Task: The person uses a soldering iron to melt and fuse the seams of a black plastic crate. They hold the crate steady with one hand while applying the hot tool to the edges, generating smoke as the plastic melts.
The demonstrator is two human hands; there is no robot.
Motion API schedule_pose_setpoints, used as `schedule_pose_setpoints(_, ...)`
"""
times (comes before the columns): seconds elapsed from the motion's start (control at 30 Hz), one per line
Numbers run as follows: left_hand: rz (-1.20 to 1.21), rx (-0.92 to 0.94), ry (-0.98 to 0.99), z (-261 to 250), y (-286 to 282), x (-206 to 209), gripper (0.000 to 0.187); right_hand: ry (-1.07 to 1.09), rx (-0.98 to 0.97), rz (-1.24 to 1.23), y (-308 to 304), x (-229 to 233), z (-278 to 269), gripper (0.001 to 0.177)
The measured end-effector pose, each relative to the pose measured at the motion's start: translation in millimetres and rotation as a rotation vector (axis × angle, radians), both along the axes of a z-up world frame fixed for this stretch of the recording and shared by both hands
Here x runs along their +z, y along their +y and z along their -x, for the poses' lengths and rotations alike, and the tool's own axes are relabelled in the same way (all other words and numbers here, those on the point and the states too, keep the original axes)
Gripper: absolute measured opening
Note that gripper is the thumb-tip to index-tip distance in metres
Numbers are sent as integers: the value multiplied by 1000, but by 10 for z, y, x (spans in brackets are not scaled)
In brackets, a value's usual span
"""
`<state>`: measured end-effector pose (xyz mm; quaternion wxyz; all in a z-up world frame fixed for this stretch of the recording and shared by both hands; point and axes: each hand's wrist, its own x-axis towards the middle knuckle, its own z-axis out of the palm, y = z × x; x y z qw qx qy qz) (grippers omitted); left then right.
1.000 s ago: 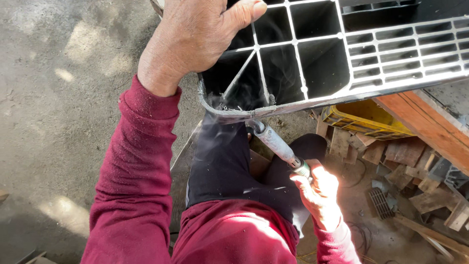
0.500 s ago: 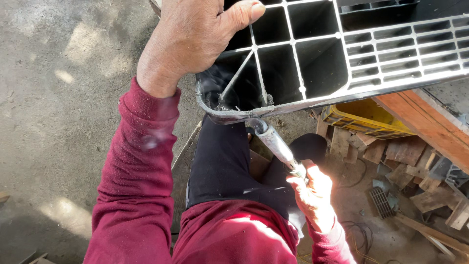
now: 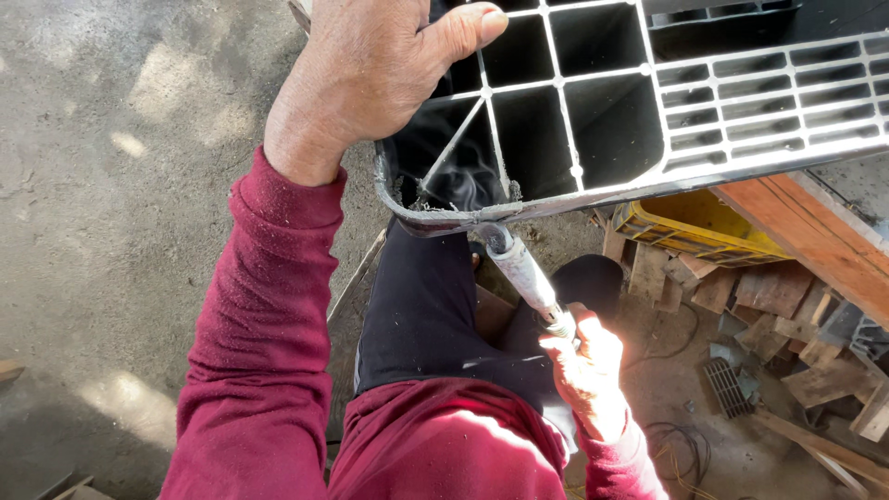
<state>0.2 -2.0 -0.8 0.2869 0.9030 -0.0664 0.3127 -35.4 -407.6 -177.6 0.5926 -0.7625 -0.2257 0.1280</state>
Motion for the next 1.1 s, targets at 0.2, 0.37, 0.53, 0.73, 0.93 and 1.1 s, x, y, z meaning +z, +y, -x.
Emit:
schedule_pose_setpoints(0.2, 51, 50, 90, 11, -28, 26, 43, 198, 0, -245, 40, -253, 122, 28)
schedule_pose_setpoints(0.37, -44, 51, -48, -12, 3, -39, 36, 267, -3, -316, 59, -351, 147, 31)
schedule_pose_setpoints(0.53, -63, 46, -75, -16, 16, -39, 39, 67, -40, -51, 121, -238, 128, 35)
schedule_pose_setpoints(0.73, 16, 43, 39, 7, -12, 7, 38, -55, -31, 66, 167, -117, 81, 35)
schedule_pose_setpoints(0.93, -53, 38, -61, 9, -17, 8, 38, 30, -22, -57, 157, -173, 84, 33)
schedule_pose_setpoints(1.1, -46, 42, -50, 7, -16, 7, 35, 140, -15, -176, 131, -249, 99, 36)
